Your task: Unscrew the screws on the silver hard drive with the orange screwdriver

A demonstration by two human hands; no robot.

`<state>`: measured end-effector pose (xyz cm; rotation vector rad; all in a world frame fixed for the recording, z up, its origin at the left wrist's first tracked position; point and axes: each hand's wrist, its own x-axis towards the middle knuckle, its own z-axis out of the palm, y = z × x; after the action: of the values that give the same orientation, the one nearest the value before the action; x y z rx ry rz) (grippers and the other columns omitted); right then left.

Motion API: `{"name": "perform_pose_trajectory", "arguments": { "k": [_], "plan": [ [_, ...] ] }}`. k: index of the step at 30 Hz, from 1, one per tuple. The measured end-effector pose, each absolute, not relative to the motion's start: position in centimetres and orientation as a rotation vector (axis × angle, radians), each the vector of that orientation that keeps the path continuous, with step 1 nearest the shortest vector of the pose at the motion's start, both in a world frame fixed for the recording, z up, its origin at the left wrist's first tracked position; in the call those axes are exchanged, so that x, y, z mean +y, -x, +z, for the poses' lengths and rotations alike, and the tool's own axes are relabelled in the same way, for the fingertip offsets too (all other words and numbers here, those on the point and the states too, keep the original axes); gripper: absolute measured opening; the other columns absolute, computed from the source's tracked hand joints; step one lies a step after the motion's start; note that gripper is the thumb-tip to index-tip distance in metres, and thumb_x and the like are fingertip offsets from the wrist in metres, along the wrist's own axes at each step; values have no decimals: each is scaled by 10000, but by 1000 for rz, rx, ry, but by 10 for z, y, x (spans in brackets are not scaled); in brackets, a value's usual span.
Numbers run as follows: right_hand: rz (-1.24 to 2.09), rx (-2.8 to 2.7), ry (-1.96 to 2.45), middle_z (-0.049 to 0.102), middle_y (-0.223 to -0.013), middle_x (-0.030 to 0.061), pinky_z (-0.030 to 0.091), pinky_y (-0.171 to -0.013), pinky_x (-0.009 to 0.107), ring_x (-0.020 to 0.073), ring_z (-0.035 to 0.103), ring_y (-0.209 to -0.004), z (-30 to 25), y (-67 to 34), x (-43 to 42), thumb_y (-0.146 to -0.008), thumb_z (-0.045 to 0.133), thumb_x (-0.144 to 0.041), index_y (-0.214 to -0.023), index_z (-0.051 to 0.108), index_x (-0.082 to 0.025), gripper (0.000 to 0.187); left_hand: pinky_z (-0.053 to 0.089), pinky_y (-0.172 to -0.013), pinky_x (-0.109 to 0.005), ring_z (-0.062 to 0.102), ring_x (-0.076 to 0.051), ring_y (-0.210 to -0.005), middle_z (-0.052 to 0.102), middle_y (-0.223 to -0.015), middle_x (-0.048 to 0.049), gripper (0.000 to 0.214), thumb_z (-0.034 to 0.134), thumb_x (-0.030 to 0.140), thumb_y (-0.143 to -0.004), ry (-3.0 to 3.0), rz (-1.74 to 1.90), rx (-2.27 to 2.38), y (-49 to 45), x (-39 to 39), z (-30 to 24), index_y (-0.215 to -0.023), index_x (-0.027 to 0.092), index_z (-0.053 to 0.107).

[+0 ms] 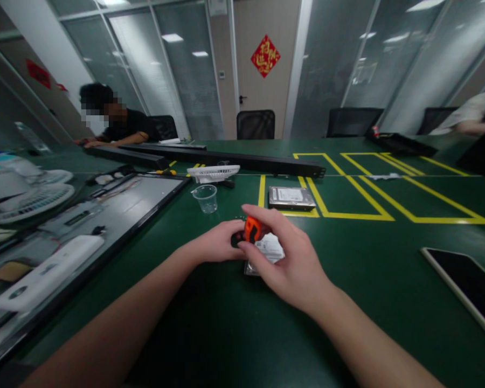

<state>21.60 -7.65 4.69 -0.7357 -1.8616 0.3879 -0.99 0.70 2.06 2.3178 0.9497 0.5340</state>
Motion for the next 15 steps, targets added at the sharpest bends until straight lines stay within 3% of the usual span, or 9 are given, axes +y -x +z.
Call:
{"name": "perform_pose_trajectory", "arguments": {
  "k": [9,15],
  "plan": [
    [451,-1877,682,748,-1349,52,636,-1024,439,261,768,-1179,49,-217,-79,-1042,708,-152,-1595,580,-413,624,574,-958,-421,735,-309,-1083,784,-1270,-101,613,932,514,-872,-2299,568,907,9,8,17,-1392,233,767],
    [334,-1884,708,767,-1319,46,628,-994,436,275,750,-1188,49,-216,-75,-1008,828,-205,-1589,608,-436,663,587,-977,-431,747,-315,-1103,792,-1271,-100,617,920,471,-886,-2284,570,889,9,7,19,-1428,232,749]
  ]
}}
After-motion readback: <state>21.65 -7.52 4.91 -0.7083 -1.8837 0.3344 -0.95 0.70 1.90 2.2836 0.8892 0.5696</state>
